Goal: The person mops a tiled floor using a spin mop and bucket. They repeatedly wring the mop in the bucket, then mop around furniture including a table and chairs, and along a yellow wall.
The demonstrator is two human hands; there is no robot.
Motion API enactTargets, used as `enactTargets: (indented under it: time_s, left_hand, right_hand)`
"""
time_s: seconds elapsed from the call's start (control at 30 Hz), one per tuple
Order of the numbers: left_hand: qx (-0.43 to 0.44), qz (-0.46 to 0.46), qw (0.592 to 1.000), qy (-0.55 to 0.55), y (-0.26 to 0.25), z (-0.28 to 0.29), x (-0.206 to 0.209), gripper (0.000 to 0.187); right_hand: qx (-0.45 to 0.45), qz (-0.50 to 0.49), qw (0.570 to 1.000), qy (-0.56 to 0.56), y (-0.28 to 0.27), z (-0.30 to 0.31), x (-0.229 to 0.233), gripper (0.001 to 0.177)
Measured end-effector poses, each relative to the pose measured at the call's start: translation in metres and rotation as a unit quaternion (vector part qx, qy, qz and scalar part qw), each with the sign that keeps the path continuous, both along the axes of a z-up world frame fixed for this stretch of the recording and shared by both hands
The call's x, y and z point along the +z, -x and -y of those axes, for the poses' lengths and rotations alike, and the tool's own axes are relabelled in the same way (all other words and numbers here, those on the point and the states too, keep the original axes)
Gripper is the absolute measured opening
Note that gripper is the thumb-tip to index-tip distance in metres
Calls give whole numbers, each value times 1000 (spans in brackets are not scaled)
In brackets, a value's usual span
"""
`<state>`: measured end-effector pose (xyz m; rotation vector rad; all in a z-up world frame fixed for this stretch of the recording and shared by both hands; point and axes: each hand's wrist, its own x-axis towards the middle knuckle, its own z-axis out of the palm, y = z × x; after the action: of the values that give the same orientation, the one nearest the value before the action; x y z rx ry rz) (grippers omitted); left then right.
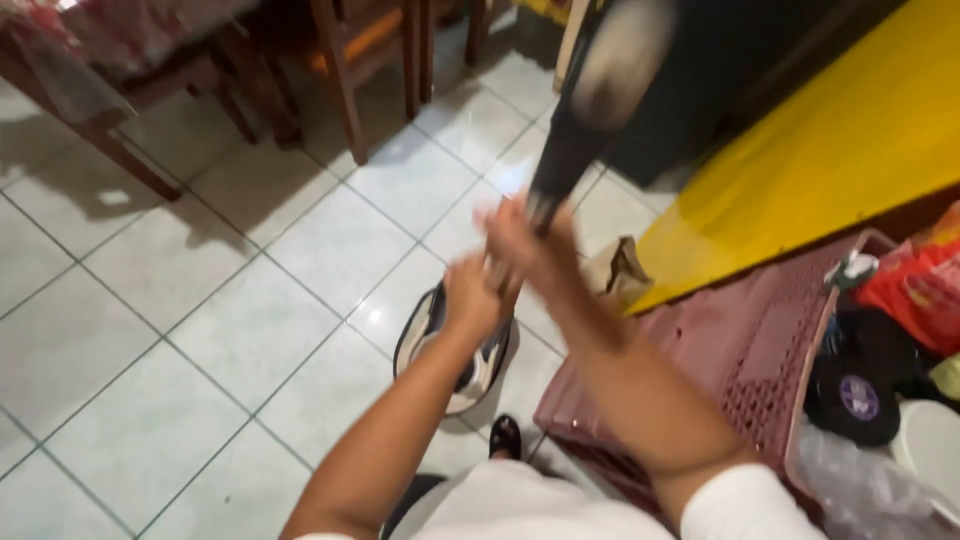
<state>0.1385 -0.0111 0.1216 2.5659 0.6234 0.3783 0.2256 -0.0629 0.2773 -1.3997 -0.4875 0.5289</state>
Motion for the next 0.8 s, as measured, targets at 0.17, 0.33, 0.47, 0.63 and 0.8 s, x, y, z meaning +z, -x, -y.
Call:
enactTargets:
  time_s: [0.17,0.33,0.47,0.63,0.8]
  left_hand:
    - [25,285,953,104,-1,9,183,32]
    - [60,108,979,165,-23,-12,50,53]
    - [16,-104,977,187,-10,-4,-30,48]
    - [28,-157,957,243,16,14,-62,47]
    - [58,-219,943,244,25,5,-22,51]
  right_hand:
    - [162,145,970,-111,37,12,203,37]
    - [118,164,978,-57,10,-6,94,44]
    - [79,109,990,39,12,2,-18,36]
    - [51,136,989,10,38,25,-102,33]
    - [110,97,989,-7,27,15,-59,39]
